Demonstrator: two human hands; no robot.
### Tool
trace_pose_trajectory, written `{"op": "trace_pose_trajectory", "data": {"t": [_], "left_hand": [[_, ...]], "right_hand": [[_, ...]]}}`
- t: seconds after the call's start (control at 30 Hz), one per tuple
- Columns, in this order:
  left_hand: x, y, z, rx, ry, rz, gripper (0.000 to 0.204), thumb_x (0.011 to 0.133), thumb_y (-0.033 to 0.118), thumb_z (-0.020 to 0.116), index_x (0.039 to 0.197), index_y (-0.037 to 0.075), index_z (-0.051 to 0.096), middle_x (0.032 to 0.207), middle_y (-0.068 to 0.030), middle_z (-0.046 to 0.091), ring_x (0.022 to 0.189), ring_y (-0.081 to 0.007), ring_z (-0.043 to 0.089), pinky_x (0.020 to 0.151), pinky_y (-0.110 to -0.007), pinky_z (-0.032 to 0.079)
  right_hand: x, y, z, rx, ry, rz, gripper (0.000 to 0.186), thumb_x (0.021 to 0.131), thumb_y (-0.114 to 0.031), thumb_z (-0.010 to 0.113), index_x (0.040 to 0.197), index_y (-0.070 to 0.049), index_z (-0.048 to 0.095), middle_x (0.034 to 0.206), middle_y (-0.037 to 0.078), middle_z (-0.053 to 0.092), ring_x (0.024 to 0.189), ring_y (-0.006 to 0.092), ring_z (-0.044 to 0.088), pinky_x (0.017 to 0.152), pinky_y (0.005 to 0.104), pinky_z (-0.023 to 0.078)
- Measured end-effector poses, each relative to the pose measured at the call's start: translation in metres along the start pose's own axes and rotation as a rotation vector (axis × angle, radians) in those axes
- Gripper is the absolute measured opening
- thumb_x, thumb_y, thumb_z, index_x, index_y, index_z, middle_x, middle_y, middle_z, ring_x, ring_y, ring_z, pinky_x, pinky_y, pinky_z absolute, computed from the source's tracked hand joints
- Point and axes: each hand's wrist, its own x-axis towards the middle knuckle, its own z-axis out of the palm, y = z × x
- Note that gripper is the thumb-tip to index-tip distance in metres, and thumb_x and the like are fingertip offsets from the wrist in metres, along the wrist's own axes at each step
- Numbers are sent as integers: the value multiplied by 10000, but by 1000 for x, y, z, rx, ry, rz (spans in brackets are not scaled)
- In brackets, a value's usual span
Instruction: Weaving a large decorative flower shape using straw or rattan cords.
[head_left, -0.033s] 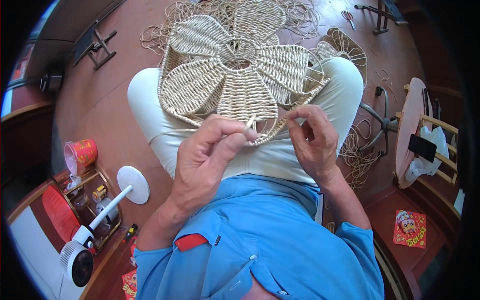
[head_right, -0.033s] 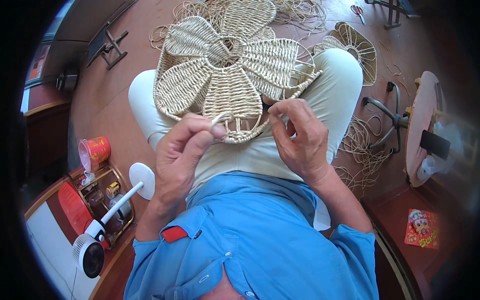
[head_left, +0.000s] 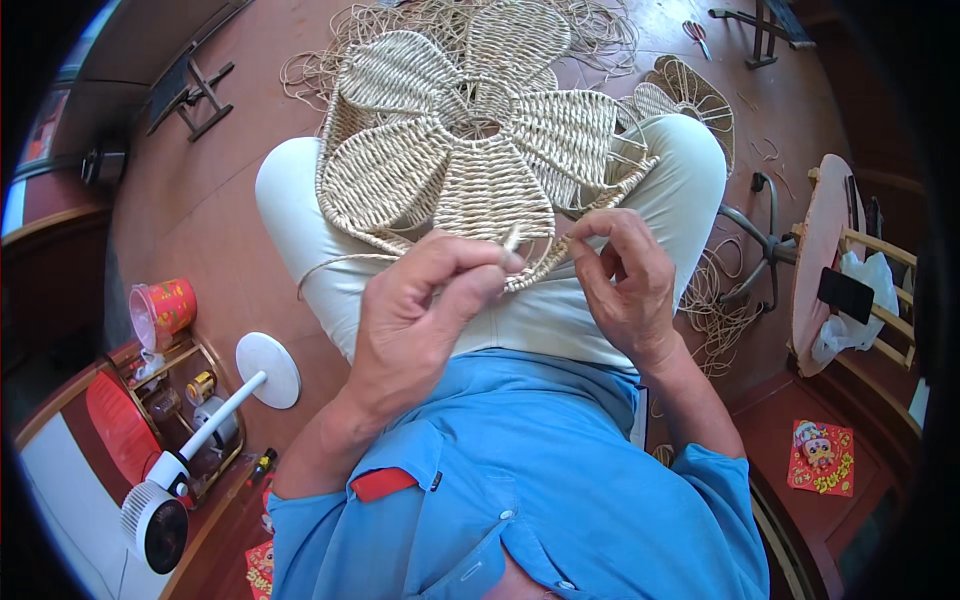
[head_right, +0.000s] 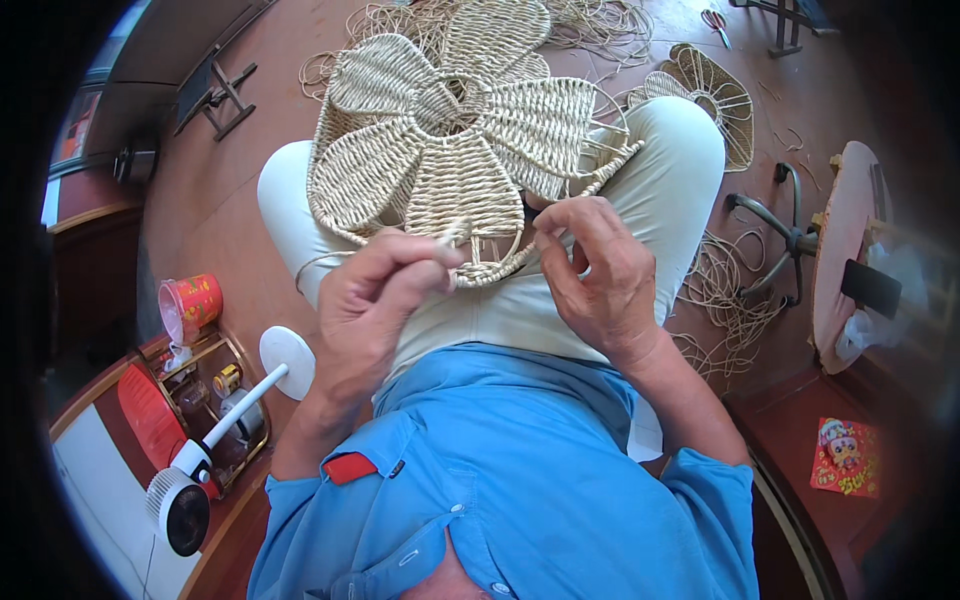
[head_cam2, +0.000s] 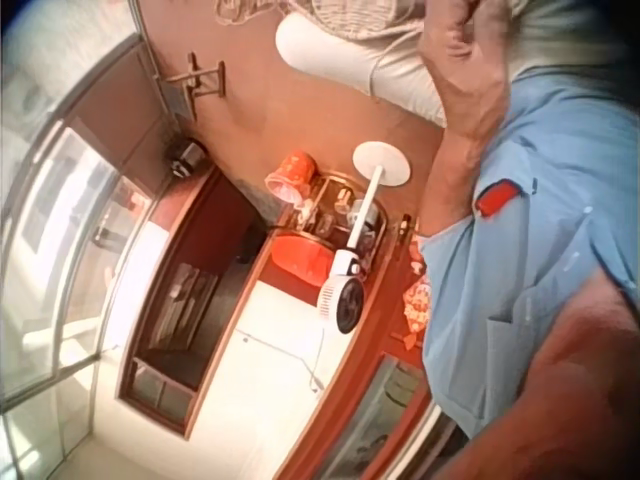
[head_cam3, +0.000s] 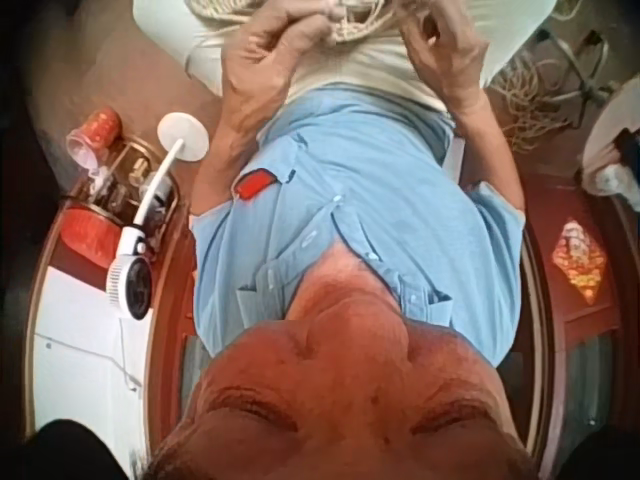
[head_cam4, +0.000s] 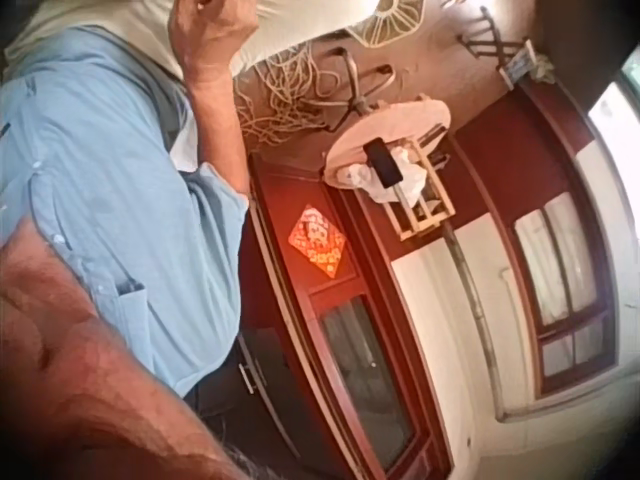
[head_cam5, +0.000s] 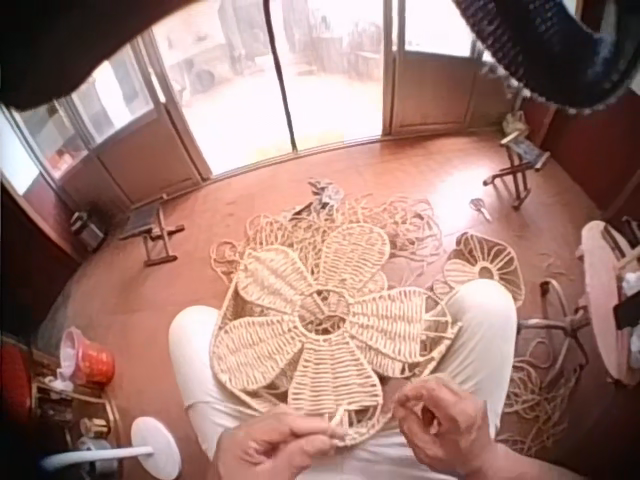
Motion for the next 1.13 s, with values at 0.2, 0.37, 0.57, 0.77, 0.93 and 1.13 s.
{"op": "trace_pose_trajectory", "data": {"t": [0.2,0.37,0.57,0.77,0.93,1.13], "left_hand": [[21,-17,19,1055,-59,348,109,947,22,749,1050,35,716,901,-116,660,833,-282,691,741,-395,535],[23,-26,26,1147,-142,384,150,938,6,716,1078,59,704,950,-128,659,927,-345,666,826,-474,529],[25,-28,30,1101,-168,430,329,912,-49,670,1209,85,717,1010,-112,707,934,-343,640,879,-487,482],[29,-34,38,999,-111,336,544,933,-56,666,1449,114,642,950,-50,718,882,-290,614,852,-438,431],[26,-39,32,912,-123,328,610,954,-64,650,1533,123,599,1011,-56,739,886,-275,622,887,-422,442],[23,-36,23,725,-67,239,601,969,-21,690,1541,129,587,1054,-94,753,1051,-296,675,1090,-466,453]], "right_hand": [[10,-6,-11,-46,-185,39,159,943,0,754,1075,-34,673,993,53,715,599,84,555,537,279,437],[25,-9,-18,7,-375,165,276,951,-55,685,1207,-29,586,999,160,750,957,378,763,838,455,596],[32,0,-17,63,-501,197,724,970,-29,636,1653,-70,397,1124,178,786,887,300,735,832,427,565],[35,4,-11,139,-552,259,703,978,-14,598,1647,23,387,1054,229,751,935,299,736,868,416,572],[42,0,-6,106,-562,313,692,974,-15,607,1632,42,399,979,202,719,904,281,724,855,413,573],[39,-17,0,-74,-522,378,809,983,-96,665,1707,-82,304,924,155,703,857,308,698,848,412,565]]}}
